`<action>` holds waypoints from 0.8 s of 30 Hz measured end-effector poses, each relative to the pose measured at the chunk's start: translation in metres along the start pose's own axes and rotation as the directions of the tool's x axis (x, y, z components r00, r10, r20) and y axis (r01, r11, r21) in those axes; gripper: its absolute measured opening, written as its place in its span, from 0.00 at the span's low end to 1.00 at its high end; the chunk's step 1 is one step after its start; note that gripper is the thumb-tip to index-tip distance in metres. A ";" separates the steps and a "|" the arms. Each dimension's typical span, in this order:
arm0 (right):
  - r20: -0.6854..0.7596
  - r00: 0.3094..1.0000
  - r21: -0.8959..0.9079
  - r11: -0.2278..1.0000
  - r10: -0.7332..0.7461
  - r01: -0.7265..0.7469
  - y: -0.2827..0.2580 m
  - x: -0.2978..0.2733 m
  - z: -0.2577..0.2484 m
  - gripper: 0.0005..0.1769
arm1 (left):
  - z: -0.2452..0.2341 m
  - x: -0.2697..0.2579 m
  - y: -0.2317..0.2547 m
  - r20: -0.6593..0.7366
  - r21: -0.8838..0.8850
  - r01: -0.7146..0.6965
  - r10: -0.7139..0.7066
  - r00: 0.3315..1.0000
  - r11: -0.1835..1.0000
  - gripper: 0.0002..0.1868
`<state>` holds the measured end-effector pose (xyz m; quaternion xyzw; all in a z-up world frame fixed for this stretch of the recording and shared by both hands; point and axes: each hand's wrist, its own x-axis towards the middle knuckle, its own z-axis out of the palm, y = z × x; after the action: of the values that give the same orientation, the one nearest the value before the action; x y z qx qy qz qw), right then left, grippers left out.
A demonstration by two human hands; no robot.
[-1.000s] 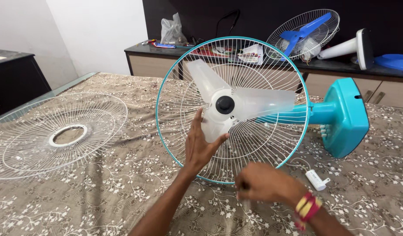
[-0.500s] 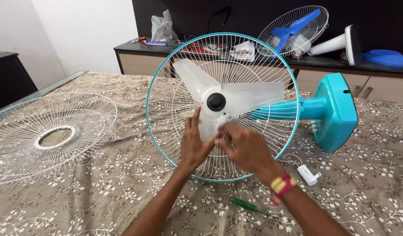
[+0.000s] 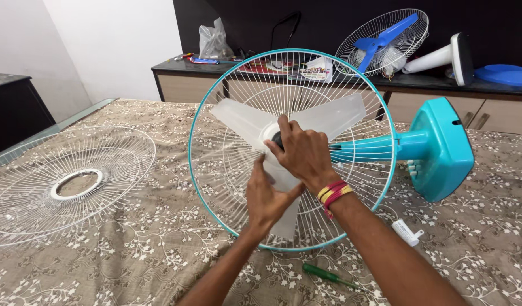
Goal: The person disassembles a teal table fan by removing the front grille, unscrewing the blade nut, and detaching the fan blades and motor housing. The components are placed on the table as they are removed.
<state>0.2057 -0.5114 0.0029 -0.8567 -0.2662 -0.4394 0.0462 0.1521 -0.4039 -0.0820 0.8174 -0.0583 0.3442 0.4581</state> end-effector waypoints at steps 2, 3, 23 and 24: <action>-0.044 0.998 -0.041 0.998 -0.047 0.045 0.003 0.000 0.003 0.27 | 0.001 -0.006 0.008 -0.027 -0.010 -0.005 0.005 1.000 1.000 0.59; -0.064 0.995 -0.061 0.996 -0.070 0.066 0.004 -0.001 0.004 0.25 | 0.000 -0.010 0.011 -0.017 -0.022 0.019 -0.020 1.000 1.000 0.58; -0.102 0.962 0.063 0.964 -0.253 0.260 0.015 0.004 -0.007 0.11 | -0.072 0.057 -0.013 0.121 0.473 -0.560 0.580 0.806 0.680 0.43; -0.108 0.956 0.079 0.956 -0.273 0.282 0.016 0.005 -0.008 0.11 | -0.072 0.057 -0.014 0.148 0.473 -0.566 0.573 0.806 0.675 0.42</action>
<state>0.2101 -0.5258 0.0137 -0.7858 -0.4015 -0.4691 0.0367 0.1645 -0.3266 -0.0326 0.8451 -0.2166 0.4778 0.1029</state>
